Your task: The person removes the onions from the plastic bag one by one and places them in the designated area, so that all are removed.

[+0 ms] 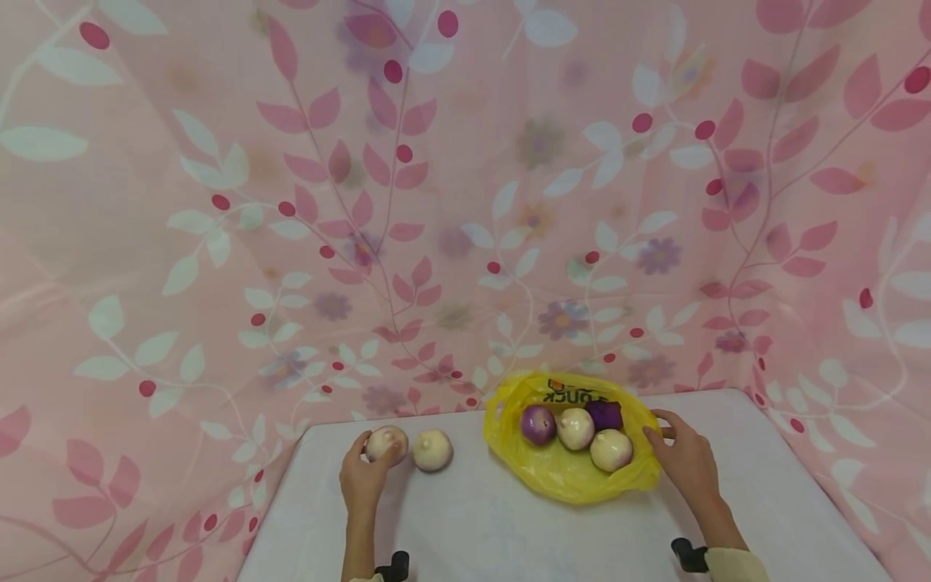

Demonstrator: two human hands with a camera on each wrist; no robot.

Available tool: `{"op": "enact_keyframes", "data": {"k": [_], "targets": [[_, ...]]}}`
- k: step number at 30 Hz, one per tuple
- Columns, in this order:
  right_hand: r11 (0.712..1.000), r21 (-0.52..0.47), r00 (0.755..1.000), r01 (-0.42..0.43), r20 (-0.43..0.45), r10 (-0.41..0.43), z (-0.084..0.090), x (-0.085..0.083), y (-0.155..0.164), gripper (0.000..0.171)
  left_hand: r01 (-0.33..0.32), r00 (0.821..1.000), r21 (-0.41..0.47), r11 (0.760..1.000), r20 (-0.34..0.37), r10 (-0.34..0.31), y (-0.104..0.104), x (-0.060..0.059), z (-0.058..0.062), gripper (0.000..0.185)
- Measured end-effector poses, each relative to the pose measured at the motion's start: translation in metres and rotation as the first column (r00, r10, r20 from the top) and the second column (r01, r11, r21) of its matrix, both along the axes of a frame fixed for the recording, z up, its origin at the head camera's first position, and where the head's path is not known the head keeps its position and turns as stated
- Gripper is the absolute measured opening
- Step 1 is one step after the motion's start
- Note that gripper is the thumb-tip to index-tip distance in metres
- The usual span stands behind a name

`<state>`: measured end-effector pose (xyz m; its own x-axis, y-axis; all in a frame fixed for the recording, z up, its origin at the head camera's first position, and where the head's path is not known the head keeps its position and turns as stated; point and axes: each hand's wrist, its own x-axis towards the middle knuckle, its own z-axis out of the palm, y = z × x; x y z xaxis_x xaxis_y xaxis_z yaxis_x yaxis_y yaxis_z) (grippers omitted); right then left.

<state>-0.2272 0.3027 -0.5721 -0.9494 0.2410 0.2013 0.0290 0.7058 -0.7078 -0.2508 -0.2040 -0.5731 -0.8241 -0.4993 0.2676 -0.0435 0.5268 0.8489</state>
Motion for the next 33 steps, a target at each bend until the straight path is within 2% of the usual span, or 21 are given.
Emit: {"op": "enact_keyframes", "data": {"k": [15,26,33], "targets": [[1.000,-0.008,1.000,0.004,0.013,-0.004,-0.002,0.000,0.002,0.049,-0.057,0.997,0.000,0.998,0.058,0.057,-0.006,0.000,-0.023,0.063],[1.000,-0.010,1.000,0.002,-0.001,-0.002,-0.002,0.003,0.003,0.050,-0.055,0.991,0.008,0.998,0.125,0.054,-0.008,-0.006,-0.034,0.064],[1.000,-0.009,1.000,0.004,-0.019,-0.004,-0.004,0.004,0.004,0.048,-0.036,0.988,-0.024,0.999,0.150,0.039,-0.009,-0.008,-0.040,0.065]]}}
